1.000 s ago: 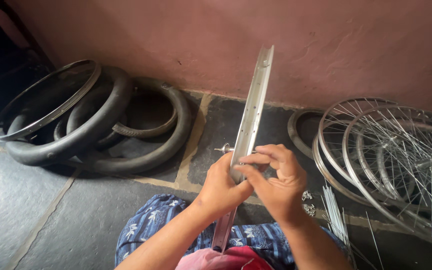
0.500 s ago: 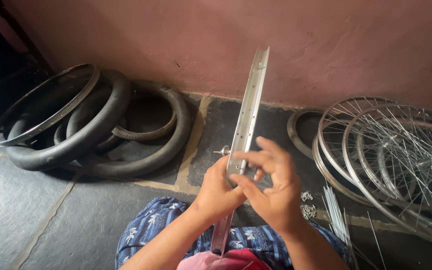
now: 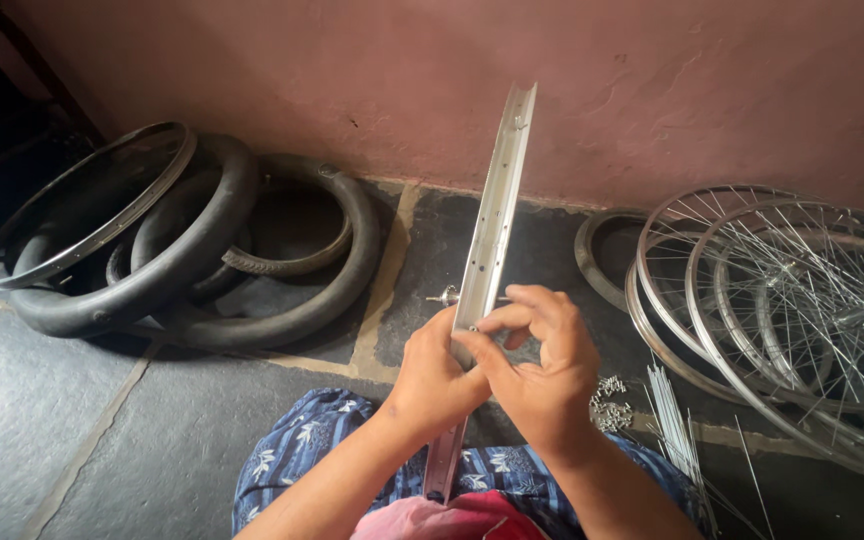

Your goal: The person sits on the floor with a bicycle wheel rim across their lap and laces spokes into it. They fan spokes from the hub, insert spoke ends through the rim eyelets one at a time, and thread nipples onto the spoke ends, working around the rim.

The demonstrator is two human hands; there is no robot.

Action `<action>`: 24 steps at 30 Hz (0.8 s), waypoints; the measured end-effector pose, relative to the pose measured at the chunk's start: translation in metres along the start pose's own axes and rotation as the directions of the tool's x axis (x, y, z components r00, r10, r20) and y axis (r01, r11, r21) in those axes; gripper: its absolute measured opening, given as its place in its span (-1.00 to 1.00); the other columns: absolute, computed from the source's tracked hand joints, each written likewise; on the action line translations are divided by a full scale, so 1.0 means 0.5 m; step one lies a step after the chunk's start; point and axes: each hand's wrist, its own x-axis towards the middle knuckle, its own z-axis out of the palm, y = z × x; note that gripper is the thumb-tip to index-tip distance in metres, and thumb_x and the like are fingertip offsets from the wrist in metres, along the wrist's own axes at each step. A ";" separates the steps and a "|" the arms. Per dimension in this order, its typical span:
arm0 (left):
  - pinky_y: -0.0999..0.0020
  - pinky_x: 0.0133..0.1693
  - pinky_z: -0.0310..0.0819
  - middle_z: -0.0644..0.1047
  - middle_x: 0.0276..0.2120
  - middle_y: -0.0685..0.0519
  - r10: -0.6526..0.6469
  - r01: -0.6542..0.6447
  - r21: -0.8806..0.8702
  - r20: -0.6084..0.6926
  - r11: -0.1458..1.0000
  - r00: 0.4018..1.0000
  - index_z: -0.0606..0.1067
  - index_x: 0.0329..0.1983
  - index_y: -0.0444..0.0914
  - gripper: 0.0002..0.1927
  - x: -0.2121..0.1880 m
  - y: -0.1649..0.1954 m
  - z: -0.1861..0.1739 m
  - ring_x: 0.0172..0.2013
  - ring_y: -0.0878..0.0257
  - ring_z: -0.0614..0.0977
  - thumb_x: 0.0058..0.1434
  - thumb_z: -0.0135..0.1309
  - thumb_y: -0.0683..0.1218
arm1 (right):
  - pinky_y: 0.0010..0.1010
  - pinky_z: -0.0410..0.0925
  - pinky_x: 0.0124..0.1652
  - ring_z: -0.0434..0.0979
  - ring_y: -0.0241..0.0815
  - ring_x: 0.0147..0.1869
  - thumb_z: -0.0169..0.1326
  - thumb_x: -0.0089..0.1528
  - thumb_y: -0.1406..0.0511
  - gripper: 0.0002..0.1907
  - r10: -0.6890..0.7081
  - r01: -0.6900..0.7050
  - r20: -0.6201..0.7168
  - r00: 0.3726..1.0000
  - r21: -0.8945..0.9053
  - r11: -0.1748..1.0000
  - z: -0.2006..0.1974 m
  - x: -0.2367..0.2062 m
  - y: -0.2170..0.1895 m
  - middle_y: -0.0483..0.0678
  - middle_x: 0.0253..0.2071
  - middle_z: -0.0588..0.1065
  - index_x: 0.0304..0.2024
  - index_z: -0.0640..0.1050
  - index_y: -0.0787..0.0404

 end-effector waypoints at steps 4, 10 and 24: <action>0.22 -0.13 0.57 0.66 -0.25 -0.11 0.044 -0.044 -0.062 0.010 0.997 0.999 0.54 -0.04 -0.24 -0.60 -0.002 -0.003 -0.004 -0.18 -0.01 0.74 0.02 0.18 -0.07 | -0.55 0.40 -0.17 0.57 -0.31 -0.15 0.34 0.11 0.49 -0.29 -0.020 0.021 0.080 0.997 -0.010 1.000 0.000 -0.004 0.003 -0.05 -0.06 0.63 0.24 0.29 0.34; 0.23 -0.14 0.58 0.65 -0.25 -0.11 0.040 -0.040 0.003 0.002 0.999 0.999 0.55 -0.08 -0.25 -0.64 -0.005 -0.002 0.001 -0.18 0.02 0.72 0.03 0.19 -0.09 | -0.53 0.42 -0.19 0.57 -0.30 -0.21 0.38 0.12 0.47 -0.35 0.049 -0.047 -0.020 0.999 0.087 0.995 0.000 -0.005 0.001 -0.06 -0.16 0.56 0.17 0.33 0.29; 0.29 -0.15 0.59 0.67 -0.26 -0.06 0.067 -0.068 -0.041 -0.007 0.997 0.998 0.57 -0.10 -0.26 -0.67 -0.005 -0.015 -0.001 -0.21 0.16 0.74 0.05 0.22 -0.09 | -0.39 0.45 -0.13 0.63 -0.18 -0.21 0.30 0.12 0.50 -0.47 -0.146 0.147 0.021 0.989 -0.188 0.971 0.002 -0.002 -0.026 -0.02 -0.17 0.62 0.09 0.38 0.31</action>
